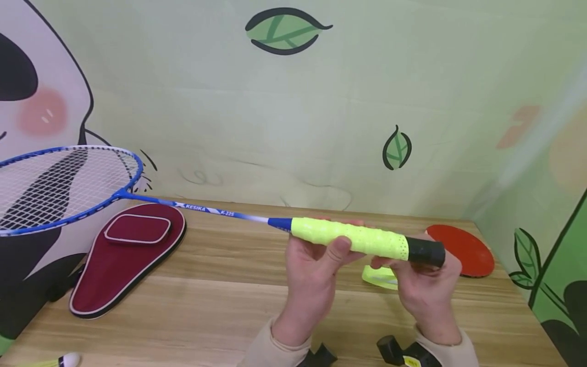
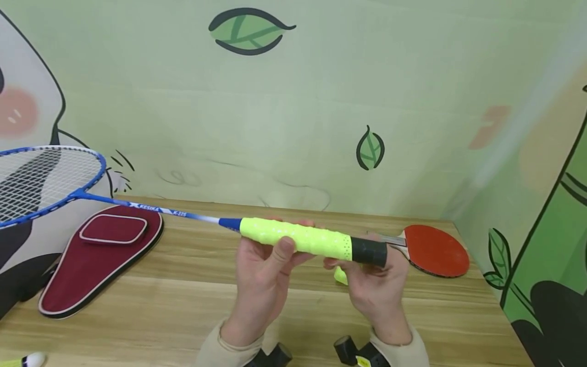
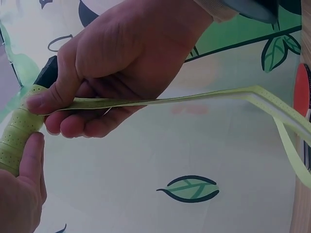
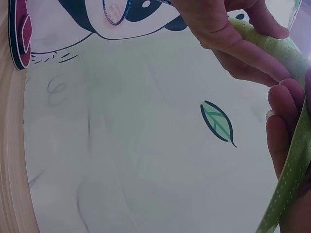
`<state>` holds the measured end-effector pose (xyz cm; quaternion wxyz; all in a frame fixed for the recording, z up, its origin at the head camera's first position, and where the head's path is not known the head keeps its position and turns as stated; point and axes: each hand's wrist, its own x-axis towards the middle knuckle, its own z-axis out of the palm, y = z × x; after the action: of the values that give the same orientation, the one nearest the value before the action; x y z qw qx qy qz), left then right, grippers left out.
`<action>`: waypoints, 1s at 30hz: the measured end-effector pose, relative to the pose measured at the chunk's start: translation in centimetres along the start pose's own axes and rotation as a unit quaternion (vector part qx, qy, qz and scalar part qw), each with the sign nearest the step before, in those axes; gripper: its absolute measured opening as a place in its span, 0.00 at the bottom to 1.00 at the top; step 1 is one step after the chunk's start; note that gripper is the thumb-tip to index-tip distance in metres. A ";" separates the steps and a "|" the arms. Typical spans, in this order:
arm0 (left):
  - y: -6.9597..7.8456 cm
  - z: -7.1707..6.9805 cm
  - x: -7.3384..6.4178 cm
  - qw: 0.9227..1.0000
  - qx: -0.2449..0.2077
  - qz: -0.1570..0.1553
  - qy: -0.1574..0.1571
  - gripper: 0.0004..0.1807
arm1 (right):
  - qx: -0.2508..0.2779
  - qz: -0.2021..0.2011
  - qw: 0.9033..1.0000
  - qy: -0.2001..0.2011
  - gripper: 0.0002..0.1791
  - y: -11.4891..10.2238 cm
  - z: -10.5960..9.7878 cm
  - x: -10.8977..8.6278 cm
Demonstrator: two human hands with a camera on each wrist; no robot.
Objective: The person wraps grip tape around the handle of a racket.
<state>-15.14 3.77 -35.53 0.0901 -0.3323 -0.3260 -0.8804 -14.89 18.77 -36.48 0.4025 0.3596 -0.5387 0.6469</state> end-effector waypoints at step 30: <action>0.3 -0.1 0.1 0.996 -0.066 0.017 -0.061 0.28 | -0.030 0.026 0.999 0.011 0.14 0.1 -0.4 -0.5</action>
<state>-15.18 3.49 -35.36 0.0630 -0.3959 -0.2660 -0.8767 -14.82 19.12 -37.03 0.4017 0.3259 -0.5628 0.6447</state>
